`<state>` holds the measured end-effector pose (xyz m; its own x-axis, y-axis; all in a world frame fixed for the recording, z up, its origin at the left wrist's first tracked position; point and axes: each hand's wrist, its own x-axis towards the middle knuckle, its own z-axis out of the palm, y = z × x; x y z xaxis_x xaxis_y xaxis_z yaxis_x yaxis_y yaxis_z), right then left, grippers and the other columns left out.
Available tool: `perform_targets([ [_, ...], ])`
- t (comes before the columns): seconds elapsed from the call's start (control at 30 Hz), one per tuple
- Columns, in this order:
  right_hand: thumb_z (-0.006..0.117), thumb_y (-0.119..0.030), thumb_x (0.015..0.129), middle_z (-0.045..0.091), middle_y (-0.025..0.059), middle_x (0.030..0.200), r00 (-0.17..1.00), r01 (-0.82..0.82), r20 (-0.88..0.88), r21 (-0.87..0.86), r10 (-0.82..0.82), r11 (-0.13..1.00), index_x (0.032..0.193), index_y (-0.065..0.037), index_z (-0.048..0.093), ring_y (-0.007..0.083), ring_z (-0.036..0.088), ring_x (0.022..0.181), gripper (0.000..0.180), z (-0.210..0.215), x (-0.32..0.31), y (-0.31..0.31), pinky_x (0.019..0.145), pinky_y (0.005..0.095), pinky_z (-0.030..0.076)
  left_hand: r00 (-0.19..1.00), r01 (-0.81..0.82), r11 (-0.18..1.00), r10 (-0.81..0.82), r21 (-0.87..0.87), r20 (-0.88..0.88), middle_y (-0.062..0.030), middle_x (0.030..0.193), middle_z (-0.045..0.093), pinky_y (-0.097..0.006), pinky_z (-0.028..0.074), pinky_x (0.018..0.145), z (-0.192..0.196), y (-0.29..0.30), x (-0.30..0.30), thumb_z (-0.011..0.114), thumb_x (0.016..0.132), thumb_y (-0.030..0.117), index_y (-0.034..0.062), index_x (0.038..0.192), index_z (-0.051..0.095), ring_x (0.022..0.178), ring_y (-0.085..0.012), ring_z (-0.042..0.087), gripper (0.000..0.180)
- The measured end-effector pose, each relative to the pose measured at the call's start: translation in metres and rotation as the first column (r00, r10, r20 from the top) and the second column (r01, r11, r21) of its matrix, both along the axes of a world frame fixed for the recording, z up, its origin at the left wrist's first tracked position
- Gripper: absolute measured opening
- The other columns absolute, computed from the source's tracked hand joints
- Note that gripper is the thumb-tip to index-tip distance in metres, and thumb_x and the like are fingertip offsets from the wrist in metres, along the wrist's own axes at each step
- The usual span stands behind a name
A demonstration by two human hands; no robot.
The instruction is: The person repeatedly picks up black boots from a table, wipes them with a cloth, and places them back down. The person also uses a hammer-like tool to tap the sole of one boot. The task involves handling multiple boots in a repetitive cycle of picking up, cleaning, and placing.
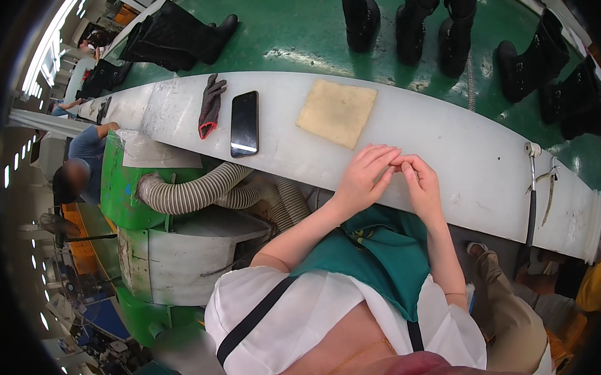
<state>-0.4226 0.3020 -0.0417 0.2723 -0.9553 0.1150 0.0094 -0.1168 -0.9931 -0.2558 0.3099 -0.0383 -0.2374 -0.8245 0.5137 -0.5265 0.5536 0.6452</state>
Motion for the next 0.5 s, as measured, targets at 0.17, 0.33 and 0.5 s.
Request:
perform_targets([
  [0.17,0.047,-0.017,0.099,0.067,0.0096,0.097,1.0,0.0,0.003,0.001,0.0,1.0,0.103,0.002,0.062,0.0186,0.064,0.092,0.025,0.0,0.001,-0.001,0.084,0.0301,0.048,1.0,-0.003,1.0,0.003,-0.01,-0.007,-0.0142,0.117,0.062,-0.044,0.045,0.095,0.0,-0.001,0.0,0.061,0.08,0.002,0.0013,0.118,0.06,0.109,-0.0339,0.057,0.039],
  [0.33,0.046,-0.015,0.098,0.066,0.0091,0.096,0.999,-0.001,-0.048,0.024,0.003,1.0,0.101,0.002,0.062,0.0182,0.062,0.091,0.024,0.005,0.002,0.0,0.084,0.0302,0.047,0.911,0.192,0.96,-0.097,0.204,-0.4,-0.016,0.126,0.057,-0.045,0.043,0.1,0.018,-0.002,0.024,0.058,0.088,0.008,0.0002,0.134,0.048,0.116,-0.0308,0.056,0.048],
  [0.5,0.045,-0.013,0.097,0.066,0.0086,0.094,0.996,0.007,-0.086,0.038,-0.004,0.999,0.099,0.002,0.062,0.0174,0.061,0.09,0.023,0.005,0.002,0.001,0.084,0.03,0.047,0.824,-0.074,0.988,0.137,0.136,-0.549,-0.0181,0.134,0.049,-0.043,0.05,0.094,0.084,-0.084,0.167,0.053,0.096,0.024,0.0012,0.146,0.031,0.114,-0.0285,0.057,0.059],
])
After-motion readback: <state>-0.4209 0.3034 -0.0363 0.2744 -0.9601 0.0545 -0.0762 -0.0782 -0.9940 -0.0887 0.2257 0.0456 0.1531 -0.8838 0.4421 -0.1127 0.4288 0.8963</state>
